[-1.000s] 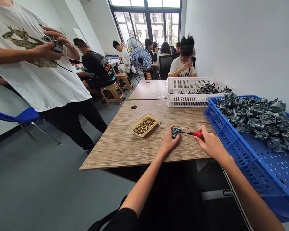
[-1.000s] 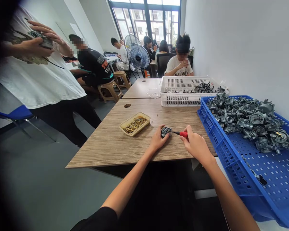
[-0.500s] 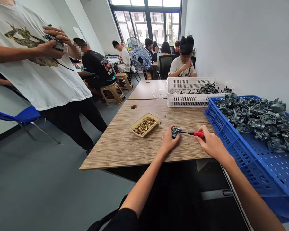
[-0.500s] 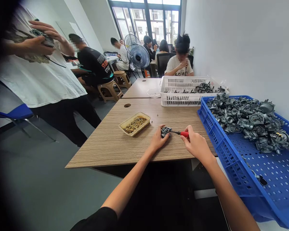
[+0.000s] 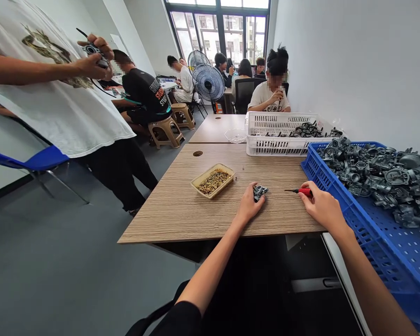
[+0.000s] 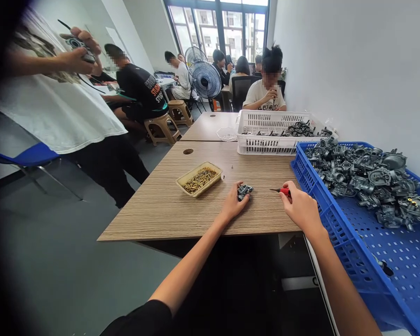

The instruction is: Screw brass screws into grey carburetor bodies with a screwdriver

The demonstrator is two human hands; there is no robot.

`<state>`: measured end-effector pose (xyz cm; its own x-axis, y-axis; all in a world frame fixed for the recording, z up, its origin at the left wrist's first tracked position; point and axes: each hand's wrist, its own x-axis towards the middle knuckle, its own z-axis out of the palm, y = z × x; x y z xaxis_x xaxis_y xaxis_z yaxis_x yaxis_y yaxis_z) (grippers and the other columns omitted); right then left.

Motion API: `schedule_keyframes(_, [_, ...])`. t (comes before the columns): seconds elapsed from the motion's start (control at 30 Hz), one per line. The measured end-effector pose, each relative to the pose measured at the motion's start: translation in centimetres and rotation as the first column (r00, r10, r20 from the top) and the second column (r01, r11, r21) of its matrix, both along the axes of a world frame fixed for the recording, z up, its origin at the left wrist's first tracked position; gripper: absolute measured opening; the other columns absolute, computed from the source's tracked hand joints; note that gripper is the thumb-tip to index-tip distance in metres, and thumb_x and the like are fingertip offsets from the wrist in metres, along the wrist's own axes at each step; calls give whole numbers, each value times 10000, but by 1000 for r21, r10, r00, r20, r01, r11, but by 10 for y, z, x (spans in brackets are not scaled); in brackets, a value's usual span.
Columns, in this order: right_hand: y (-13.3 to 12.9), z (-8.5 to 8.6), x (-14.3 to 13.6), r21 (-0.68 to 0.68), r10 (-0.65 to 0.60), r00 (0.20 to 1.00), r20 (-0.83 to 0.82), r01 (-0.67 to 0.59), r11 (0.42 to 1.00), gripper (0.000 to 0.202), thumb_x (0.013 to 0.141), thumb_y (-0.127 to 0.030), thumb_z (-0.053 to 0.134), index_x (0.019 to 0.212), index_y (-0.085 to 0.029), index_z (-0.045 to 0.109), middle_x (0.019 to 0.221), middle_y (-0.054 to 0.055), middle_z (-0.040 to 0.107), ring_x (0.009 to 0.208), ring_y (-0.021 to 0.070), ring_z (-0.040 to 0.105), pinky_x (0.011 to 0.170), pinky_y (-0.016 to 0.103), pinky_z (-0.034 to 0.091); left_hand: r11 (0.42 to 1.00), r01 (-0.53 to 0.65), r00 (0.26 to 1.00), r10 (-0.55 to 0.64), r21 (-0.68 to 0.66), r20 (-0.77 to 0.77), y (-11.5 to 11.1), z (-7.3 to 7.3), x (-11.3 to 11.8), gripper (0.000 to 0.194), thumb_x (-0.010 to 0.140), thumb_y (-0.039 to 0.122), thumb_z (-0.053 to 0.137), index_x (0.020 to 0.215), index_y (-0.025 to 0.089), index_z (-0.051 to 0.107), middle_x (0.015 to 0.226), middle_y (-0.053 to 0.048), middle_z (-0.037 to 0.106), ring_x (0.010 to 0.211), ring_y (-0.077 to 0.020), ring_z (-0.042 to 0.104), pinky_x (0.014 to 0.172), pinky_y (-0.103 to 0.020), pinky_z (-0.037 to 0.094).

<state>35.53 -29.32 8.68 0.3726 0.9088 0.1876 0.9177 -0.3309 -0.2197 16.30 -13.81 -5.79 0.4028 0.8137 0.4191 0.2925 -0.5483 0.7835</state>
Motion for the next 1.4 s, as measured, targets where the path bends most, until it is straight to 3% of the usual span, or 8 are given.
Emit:
schedule_keyframes(0.23, [12, -29, -5, -49, 83, 996, 34, -81, 995, 292, 1002, -376, 496, 1245, -325, 650, 1024, 10, 769, 864, 220, 713, 620, 280, 393, 1000, 9, 1000, -9, -9, -28, -1, 5, -2, 548, 904, 334, 615, 1397, 205, 415, 1306, -128, 628, 1208, -255, 614, 1059, -423, 483])
schedule_keyframes(0.43, [20, -69, -11, -135, 133, 988, 79, -122, 983, 420, 992, -242, 453, 1399, -270, 557, 1222, 73, 679, 992, 233, 677, 650, 293, 437, 986, -156, 983, 148, -65, -105, -8, 19, -4, 632, 868, 416, 678, 1415, 228, 423, 1194, -107, 673, 1140, -293, 639, 1010, -463, 487])
schedule_keyframes(0.6, [32, -94, -2, -102, 168, 986, 15, -165, 981, 497, 924, -130, 450, 1397, -231, 561, 1154, 89, 636, 1125, 237, 595, 886, 326, 492, 975, -189, 982, 185, -117, -47, -8, 24, -7, 494, 898, 430, 651, 1319, 220, 499, 1109, -86, 668, 1041, -256, 653, 960, -423, 507])
schedule_keyframes(0.8, [50, -90, -16, 73, 81, 997, 16, -82, 994, 418, 929, -150, 437, 1303, -183, 621, 1306, 161, 557, 1173, 293, 551, 1016, 457, 471, 988, -81, 995, 87, -132, 43, -6, 20, -8, 413, 917, 412, 644, 1262, 214, 531, 1127, -91, 682, 1063, -251, 667, 970, -423, 519])
schedule_keyframes(0.97, [61, -87, -53, 211, 284, 955, -81, -262, 942, 404, 971, -335, 472, 1349, -224, 563, 1330, 144, 570, 1250, 301, 535, 1092, 508, 436, 989, 16, 991, 4, -148, 131, -5, 15, -8, 338, 979, 422, 559, 1252, 223, 551, 1073, -71, 709, 1031, -239, 679, 982, -435, 517])
schedule_keyframes(1.07, [68, -91, -67, 195, 406, 902, -145, -377, 906, 587, 863, -333, 597, 1429, -227, 485, 1403, 139, 543, 1329, 288, 513, 1128, 471, 429, 988, -21, 975, 54, -151, 217, -2, 14, -8, 275, 1009, 405, 490, 1177, 208, 582, 1085, -85, 697, 1047, -235, 659, 984, -432, 515])
schedule_keyframes(1.17, [77, -94, -76, 161, 373, 911, -175, -348, 924, 701, 799, -351, 664, 1454, -225, 449, 1410, 140, 558, 1326, 298, 534, 1111, 475, 442, 981, -99, 949, 144, -168, 281, 0, 15, -7, 248, 1003, 396, 489, 1105, 196, 595, 1102, -97, 682, 1057, -238, 640, 991, -438, 508])
schedule_keyframes(1.4, [103, -94, -89, 161, 294, 929, -226, -262, 952, 441, 764, -277, 690, 1189, -206, 594, 1161, 105, 679, 1097, 257, 652, 965, 396, 507, 969, -119, 926, 186, -215, 327, 1, 13, -8, 258, 984, 407, 501, 1068, 181, 594, 1030, -97, 660, 989, -231, 637, 962, -437, 516])
